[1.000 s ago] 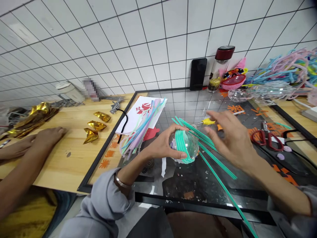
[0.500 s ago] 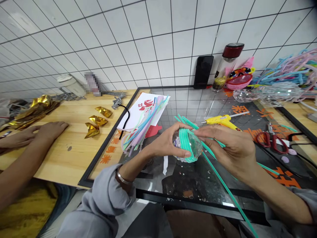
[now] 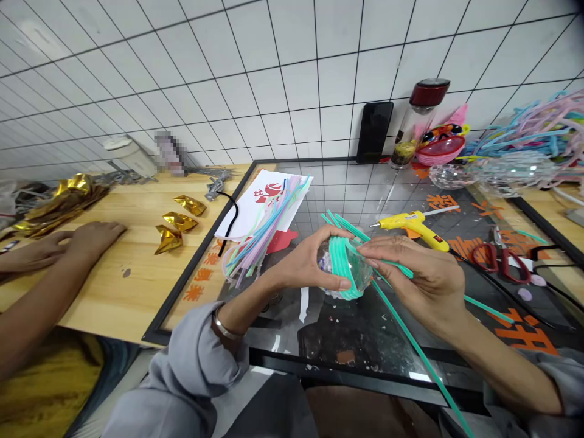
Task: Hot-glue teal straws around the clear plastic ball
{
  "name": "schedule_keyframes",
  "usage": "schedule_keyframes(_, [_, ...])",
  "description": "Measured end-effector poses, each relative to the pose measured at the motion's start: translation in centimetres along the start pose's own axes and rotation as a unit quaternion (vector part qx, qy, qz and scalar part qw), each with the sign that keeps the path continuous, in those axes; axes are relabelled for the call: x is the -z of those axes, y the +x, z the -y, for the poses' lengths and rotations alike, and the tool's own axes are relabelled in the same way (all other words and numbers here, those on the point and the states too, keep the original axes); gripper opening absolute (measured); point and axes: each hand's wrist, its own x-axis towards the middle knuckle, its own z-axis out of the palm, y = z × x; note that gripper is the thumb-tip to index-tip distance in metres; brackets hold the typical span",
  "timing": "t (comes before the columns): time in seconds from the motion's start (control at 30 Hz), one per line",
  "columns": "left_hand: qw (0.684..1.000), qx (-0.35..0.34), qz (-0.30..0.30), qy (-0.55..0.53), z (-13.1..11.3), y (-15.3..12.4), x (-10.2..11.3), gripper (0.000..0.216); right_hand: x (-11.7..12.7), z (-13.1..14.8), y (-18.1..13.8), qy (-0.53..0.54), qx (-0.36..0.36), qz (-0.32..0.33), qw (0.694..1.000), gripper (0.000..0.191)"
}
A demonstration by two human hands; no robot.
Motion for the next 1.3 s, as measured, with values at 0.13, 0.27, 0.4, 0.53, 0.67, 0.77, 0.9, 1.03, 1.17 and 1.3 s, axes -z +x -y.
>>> schedule_keyframes(0.13, [1.000, 0.004, 0.000, 0.012, -0.01, 0.01, 0.00, 0.073, -0.11, -0.05, 0.06, 0.001, 0.013, 0.010, 1.000, 0.022])
schedule_keyframes(0.27, [1.000, 0.006, -0.001, 0.010, -0.10, 0.01, -0.01, 0.073, -0.23, -0.26, -0.15, -0.002, 0.034, 0.011, 0.999, 0.022])
schedule_keyframes(0.4, [1.000, 0.013, 0.004, 0.009, -0.10, -0.02, 0.04, 0.072, -0.33, -0.44, -0.40, -0.015, 0.038, 0.023, 0.999, 0.022])
schedule_keyframes(0.53, [1.000, 0.013, 0.004, 0.007, -0.05, -0.03, 0.09, 0.073, -0.36, -0.44, -0.43, -0.014, 0.047, 0.027, 0.998, 0.023])
schedule_keyframes(0.67, [1.000, 0.020, 0.007, 0.002, -0.06, -0.04, 0.09, 0.073, -0.34, -0.48, -0.46, -0.002, 0.045, 0.031, 0.998, 0.024])
schedule_keyframes(0.77, [1.000, 0.012, 0.007, 0.000, 0.02, -0.05, 0.08, 0.072, -0.35, -0.58, -0.55, 0.001, 0.043, 0.034, 0.999, 0.023])
schedule_keyframes(0.9, [1.000, -0.023, 0.001, 0.009, 0.34, 0.04, 0.03, 0.071, -0.46, -0.72, -0.67, 0.001, 0.040, 0.029, 0.999, 0.023])
schedule_keyframes(1.03, [0.996, -0.067, -0.030, 0.046, 0.54, 0.21, -0.06, 0.070, -0.58, -0.75, -0.67, 0.004, 0.033, 0.026, 0.999, 0.024])
schedule_keyframes(1.17, [0.995, -0.075, -0.029, 0.056, 0.48, 0.25, -0.03, 0.068, -0.66, -0.73, -0.58, 0.006, 0.041, 0.021, 0.999, 0.024])
schedule_keyframes(1.3, [0.997, -0.051, -0.027, 0.053, 0.40, 0.15, 0.05, 0.068, -0.72, -0.75, -0.60, 0.009, 0.030, 0.017, 0.999, 0.024])
